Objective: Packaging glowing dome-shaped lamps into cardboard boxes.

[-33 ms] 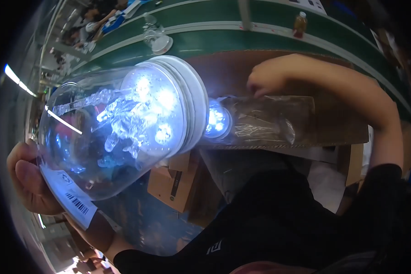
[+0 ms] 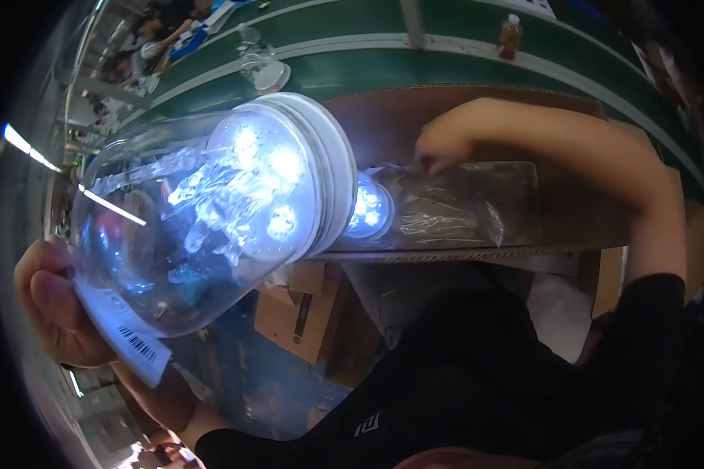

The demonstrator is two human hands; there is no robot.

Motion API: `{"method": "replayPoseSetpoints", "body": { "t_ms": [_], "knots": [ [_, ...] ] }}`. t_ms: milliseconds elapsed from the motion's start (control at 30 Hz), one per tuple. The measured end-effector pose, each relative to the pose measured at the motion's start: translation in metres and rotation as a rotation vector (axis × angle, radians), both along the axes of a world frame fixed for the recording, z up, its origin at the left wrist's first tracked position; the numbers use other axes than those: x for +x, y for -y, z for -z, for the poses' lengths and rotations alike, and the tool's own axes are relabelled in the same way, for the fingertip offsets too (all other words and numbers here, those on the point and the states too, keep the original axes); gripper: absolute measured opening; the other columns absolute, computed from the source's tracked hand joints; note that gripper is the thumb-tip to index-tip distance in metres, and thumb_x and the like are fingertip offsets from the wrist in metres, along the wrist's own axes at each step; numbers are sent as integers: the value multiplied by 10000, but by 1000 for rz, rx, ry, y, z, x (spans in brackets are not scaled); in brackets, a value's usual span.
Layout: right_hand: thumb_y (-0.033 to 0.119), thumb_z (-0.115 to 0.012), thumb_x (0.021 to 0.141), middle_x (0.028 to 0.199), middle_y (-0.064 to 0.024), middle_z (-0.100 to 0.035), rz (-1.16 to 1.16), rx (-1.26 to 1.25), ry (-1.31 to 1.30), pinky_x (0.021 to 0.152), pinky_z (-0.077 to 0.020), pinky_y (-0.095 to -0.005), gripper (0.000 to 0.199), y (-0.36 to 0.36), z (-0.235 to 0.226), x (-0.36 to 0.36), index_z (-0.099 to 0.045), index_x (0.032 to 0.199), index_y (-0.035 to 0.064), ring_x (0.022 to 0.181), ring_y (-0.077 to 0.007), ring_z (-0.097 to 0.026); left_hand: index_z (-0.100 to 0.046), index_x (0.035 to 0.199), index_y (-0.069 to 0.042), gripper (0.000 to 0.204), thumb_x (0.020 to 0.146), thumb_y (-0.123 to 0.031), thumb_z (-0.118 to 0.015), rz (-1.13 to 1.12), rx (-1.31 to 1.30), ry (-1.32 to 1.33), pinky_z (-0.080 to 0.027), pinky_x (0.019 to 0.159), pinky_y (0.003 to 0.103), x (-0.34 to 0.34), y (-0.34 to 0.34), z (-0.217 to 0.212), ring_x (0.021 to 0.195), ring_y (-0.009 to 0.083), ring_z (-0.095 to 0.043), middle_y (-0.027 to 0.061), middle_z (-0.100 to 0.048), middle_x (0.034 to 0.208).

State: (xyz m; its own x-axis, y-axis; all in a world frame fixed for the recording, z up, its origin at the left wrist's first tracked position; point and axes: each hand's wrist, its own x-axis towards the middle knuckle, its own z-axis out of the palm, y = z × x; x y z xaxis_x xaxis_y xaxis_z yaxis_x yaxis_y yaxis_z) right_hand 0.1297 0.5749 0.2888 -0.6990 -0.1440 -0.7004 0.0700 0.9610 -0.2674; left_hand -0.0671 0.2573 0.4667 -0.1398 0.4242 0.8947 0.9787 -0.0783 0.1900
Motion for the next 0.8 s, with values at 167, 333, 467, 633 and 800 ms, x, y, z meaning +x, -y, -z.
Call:
{"method": "replayPoseSetpoints", "body": {
  "t_ms": [167,333,467,633,800],
  "knots": [
    [274,-706,812,1096,-155,-697,39,-139,32,831,-534,-460,289,-51,270,7,-726,1050,112,980,-327,-663,-591,908,58,284,1024,-194,-533,285,-304,-61,-427,619,227,27,-107,45,685,120,-542,80,-595,803],
    [198,-772,612,869,-109,-727,192,155,47,679,-540,-450,248,-72,310,11,-772,860,208,787,-294,-686,-632,845,5,77,844,-57,-679,398,-543,-85,-489,571,263,56,-175,97,577,159,-626,80,-635,693],
    [153,-763,694,899,-115,-730,71,-44,-185,666,-536,-449,149,-41,168,23,-761,835,105,823,-267,-694,-617,832,-48,159,799,-114,-759,495,-668,-79,-468,503,308,48,-176,149,523,187,-600,61,-629,677],
    [251,-797,625,808,-80,-729,215,138,279,615,-481,-461,156,-49,146,53,-763,744,156,688,-287,-654,-573,814,-91,236,829,-247,-750,625,-757,-110,-444,448,344,84,-206,188,467,250,-576,63,-601,578],
    [248,-757,738,1000,-97,-735,182,141,475,787,-547,-463,290,-17,134,75,-770,1008,146,919,-318,-685,-582,871,-87,235,841,-248,-750,598,-990,-148,-453,482,370,88,-208,211,493,259,-586,89,-593,582]
  ]
}}
